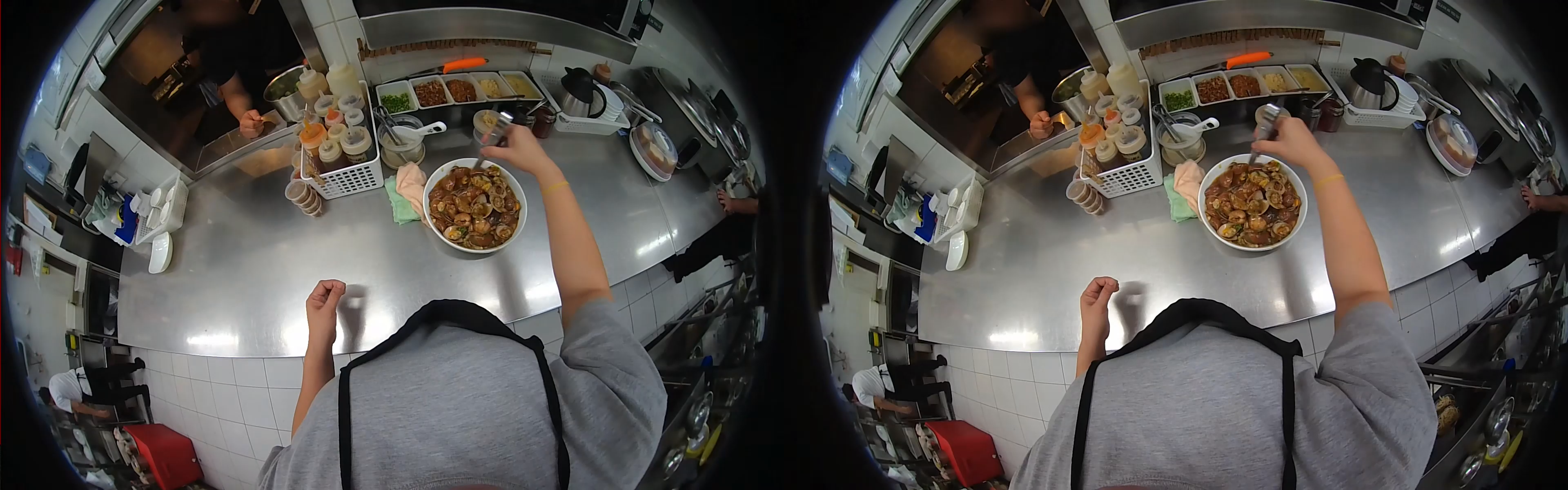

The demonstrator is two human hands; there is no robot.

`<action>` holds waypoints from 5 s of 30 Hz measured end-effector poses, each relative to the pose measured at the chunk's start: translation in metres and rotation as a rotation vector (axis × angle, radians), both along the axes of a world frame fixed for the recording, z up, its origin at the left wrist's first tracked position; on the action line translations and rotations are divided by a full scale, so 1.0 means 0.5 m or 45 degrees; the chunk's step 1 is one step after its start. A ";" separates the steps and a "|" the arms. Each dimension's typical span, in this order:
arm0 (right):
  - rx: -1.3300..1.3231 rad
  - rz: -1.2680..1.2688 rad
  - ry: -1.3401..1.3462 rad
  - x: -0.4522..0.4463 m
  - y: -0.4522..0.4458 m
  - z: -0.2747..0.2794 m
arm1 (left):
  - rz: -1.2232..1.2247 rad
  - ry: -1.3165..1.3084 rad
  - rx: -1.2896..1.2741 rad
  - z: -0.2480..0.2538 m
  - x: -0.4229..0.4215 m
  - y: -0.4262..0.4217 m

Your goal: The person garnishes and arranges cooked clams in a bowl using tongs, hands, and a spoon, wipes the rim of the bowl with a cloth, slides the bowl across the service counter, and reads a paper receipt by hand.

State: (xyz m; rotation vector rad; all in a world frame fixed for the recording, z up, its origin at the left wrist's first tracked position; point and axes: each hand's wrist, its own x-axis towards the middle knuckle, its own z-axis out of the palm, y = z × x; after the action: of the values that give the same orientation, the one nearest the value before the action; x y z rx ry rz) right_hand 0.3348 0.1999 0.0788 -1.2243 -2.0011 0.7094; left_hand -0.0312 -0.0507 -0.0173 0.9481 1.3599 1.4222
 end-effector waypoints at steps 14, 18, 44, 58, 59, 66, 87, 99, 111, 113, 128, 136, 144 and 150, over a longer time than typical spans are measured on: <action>-0.449 0.281 -0.076 -0.054 0.054 -0.065 | 0.072 -0.027 -0.049 -0.013 -0.013 -0.025; -0.290 0.322 -0.120 -0.064 0.005 -0.026 | 0.030 0.000 -0.044 -0.013 -0.004 -0.008; -0.275 0.238 0.064 -0.084 0.042 -0.042 | -0.008 -0.049 -0.052 -0.039 -0.003 -0.004; -0.270 -0.067 -0.013 0.088 -0.082 -0.002 | -0.018 -0.052 -0.042 -0.029 -0.003 -0.003; -0.263 -0.118 -0.022 0.105 -0.107 -0.006 | -0.020 -0.052 -0.045 -0.030 -0.004 -0.002; -0.147 -0.192 0.308 0.096 -0.150 -0.064 | -0.124 -0.041 -0.057 -0.025 0.021 0.021; -0.218 0.062 0.084 -0.039 -0.061 -0.012 | -0.130 -0.068 -0.057 -0.020 0.027 0.011; -0.197 -0.093 -0.001 0.101 -0.167 0.005 | -0.117 -0.024 -0.061 -0.025 0.025 0.012; -0.374 -0.009 0.076 0.093 -0.220 -0.092 | -0.174 -0.030 -0.057 -0.027 0.048 0.015; -0.410 -0.071 0.106 0.085 -0.221 -0.077 | -0.172 -0.034 -0.059 -0.026 0.046 0.012; -0.417 0.089 0.402 0.037 -0.234 -0.056 | -0.144 -0.051 -0.102 -0.042 0.045 0.003; -0.406 0.104 -0.064 -0.006 -0.203 -0.086 | -0.112 -0.048 -0.095 -0.027 0.042 0.005; 0.114 -0.107 0.235 0.073 -0.028 -0.045 | -0.110 -0.054 -0.112 -0.031 0.038 -0.002; -0.126 -0.129 0.023 0.098 0.026 -0.084 | -0.099 -0.064 -0.090 -0.032 0.033 -0.002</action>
State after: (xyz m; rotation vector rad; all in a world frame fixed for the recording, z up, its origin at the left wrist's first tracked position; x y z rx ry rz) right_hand 0.3839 0.2130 0.0368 -1.3622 -1.8945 0.7744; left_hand -0.0149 -0.0516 -0.0333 0.9039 1.3131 1.3227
